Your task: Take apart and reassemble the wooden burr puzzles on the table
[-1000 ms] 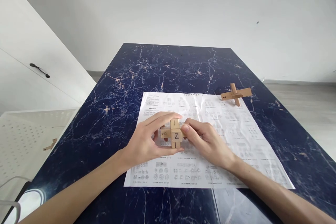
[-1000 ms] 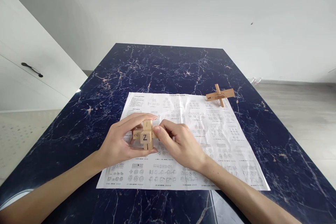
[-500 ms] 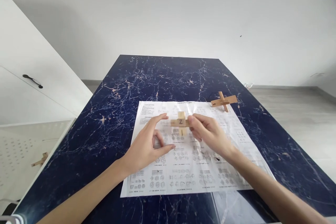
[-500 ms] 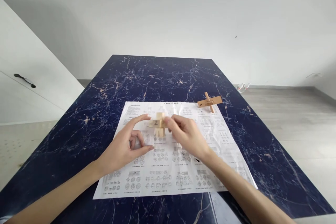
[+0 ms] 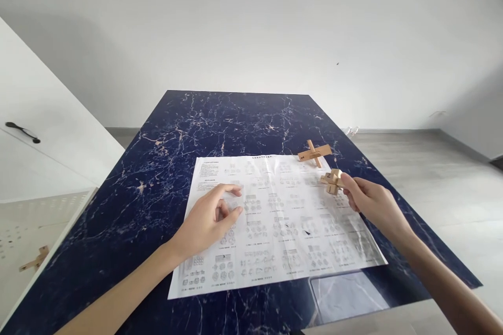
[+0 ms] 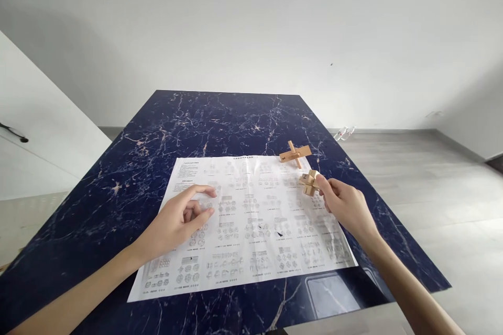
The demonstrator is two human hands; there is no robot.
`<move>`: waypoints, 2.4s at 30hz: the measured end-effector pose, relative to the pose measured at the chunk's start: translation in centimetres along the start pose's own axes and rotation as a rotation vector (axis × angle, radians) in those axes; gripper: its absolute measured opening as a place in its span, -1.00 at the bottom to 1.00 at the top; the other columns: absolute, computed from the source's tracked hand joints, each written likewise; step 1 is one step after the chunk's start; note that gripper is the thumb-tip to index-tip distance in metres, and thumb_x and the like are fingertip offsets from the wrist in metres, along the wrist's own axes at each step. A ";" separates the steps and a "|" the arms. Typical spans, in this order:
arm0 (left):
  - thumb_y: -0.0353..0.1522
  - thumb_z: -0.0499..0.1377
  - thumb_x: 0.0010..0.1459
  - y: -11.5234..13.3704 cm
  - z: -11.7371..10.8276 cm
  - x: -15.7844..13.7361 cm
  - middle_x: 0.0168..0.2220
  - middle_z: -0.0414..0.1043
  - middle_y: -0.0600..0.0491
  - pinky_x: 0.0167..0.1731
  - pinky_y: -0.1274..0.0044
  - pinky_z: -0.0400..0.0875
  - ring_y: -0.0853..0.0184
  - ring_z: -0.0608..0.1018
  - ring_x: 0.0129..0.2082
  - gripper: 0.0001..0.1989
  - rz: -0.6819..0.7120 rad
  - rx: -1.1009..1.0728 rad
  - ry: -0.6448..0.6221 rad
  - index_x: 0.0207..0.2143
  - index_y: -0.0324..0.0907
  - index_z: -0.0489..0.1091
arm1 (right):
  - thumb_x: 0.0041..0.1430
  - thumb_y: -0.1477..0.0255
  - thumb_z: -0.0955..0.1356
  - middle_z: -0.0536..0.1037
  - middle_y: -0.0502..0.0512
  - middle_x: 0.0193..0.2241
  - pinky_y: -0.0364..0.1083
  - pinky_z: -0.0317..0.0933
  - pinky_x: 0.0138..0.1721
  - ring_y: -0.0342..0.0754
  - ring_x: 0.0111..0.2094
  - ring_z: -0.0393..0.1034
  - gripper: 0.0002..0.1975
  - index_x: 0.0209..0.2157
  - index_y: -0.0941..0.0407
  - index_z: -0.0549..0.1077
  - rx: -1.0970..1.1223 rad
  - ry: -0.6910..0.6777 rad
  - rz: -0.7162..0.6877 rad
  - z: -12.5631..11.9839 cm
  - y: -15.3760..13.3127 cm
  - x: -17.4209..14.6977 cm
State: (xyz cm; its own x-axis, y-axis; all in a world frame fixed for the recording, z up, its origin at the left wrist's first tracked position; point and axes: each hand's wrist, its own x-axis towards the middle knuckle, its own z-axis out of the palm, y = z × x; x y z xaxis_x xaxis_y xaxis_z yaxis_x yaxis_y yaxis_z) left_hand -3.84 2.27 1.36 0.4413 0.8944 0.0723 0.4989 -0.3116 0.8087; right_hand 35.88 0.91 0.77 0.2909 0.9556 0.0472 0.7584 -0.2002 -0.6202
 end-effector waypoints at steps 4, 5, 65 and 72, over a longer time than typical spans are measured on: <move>-0.12 0.17 0.41 0.8 -0.7 0.1 -0.37 0.52 0.09 -0.56 0.53 0.41 0.34 0.50 -0.55 -0.66 -0.015 0.050 -0.037 0.11 -0.05 0.47 | 0.46 -0.16 0.12 0.45 0.03 -0.68 -0.04 0.21 -0.42 -0.01 -0.61 0.37 -0.30 -0.53 0.05 0.40 0.032 -0.032 0.014 0.0 0.1 -1.3; -0.10 0.18 0.40 1.2 -0.8 -0.2 -0.36 0.53 0.08 -0.54 0.53 0.43 0.34 0.50 -0.54 -0.66 -0.027 0.065 -0.055 0.10 -0.05 0.48 | 0.46 -0.16 0.11 0.44 0.02 -0.69 -0.05 0.21 -0.43 -0.01 -0.62 0.36 -0.30 -0.54 0.05 0.37 0.050 -0.040 0.011 0.1 0.0 -2.1; 0.00 0.17 0.34 2.7 1.5 -14.2 -0.36 0.54 0.01 -0.31 0.47 0.47 0.28 0.54 -0.41 -0.59 -0.144 -0.049 0.436 -0.16 -0.17 0.50 | 0.38 -0.15 0.27 0.37 -0.05 -0.63 -0.04 0.09 -0.38 -0.02 -0.55 0.24 -0.44 -0.48 0.02 0.30 0.444 -0.050 -0.298 5.1 -1.5 -12.6; -0.02 0.15 0.37 3.6 1.5 -14.6 -0.36 0.55 0.01 -0.32 0.49 0.47 0.29 0.54 -0.41 -0.61 -0.180 -0.041 0.457 -0.16 -0.16 0.49 | 0.30 -0.17 0.36 0.37 -0.06 -0.63 -0.05 0.11 -0.40 -0.05 -0.56 0.22 -0.42 -0.50 0.04 0.34 0.584 -0.164 -0.231 5.0 -2.2 -11.9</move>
State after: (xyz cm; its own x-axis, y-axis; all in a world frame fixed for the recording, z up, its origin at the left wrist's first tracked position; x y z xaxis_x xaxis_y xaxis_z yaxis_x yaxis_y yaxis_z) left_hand -7.33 -12.37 2.30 -0.0263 0.9850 0.1705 0.5037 -0.1342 0.8534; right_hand 27.90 -8.93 -2.34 0.0300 0.9899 0.1386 0.3354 0.1206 -0.9343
